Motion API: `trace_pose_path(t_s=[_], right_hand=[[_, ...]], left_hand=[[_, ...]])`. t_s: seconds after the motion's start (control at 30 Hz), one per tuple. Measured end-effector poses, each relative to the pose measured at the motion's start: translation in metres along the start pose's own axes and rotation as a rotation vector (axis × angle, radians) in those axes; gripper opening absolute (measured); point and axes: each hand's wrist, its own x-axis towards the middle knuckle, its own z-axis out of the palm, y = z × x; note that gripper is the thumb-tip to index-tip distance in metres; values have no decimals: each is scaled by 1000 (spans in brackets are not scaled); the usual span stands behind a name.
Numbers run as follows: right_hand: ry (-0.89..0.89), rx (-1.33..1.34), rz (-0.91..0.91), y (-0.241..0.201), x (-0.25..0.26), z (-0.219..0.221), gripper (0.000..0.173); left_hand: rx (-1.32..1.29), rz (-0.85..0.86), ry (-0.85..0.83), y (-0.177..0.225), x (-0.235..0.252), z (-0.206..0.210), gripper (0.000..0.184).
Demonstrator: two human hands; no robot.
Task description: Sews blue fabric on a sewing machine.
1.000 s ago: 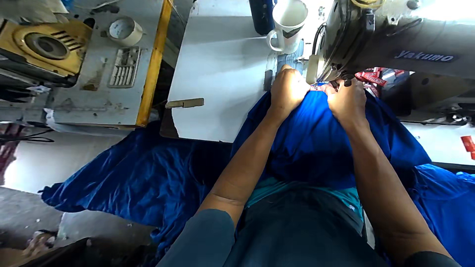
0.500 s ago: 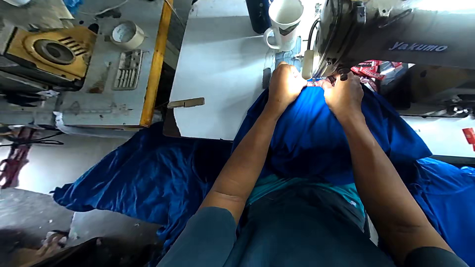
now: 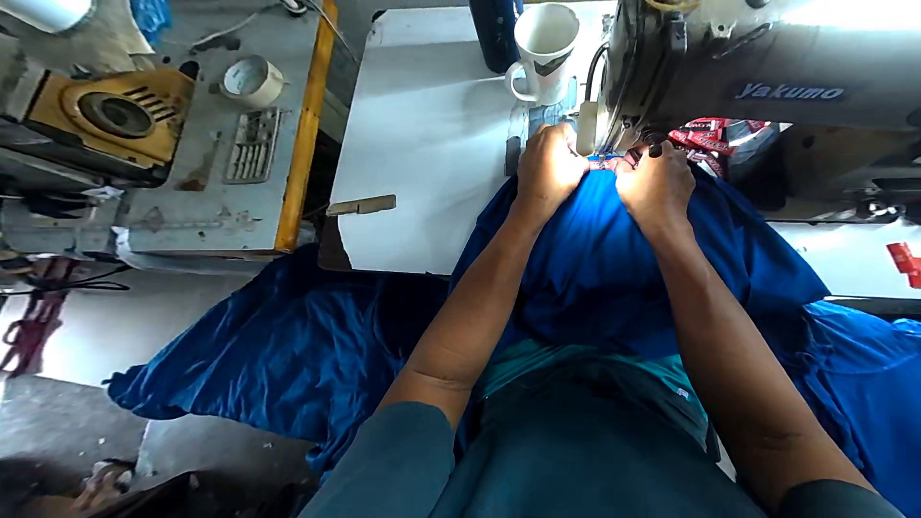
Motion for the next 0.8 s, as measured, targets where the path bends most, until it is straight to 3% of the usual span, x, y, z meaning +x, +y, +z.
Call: trace_pose_path(t_s=[0.07, 0.2, 0.43, 0.8], right_hand=[[2, -4, 15, -2, -1, -1, 32], [2, 7, 26, -2, -1, 0, 33], [4, 20, 20, -1, -1, 0, 29], [17, -4, 21, -1, -2, 2, 32]], left_hand=[[19, 51, -25, -3, 2, 0, 27], [44, 219, -87, -11, 7, -4, 16], [139, 465, -60, -30, 5, -6, 16], [122, 671, -188, -40, 2, -34, 37]])
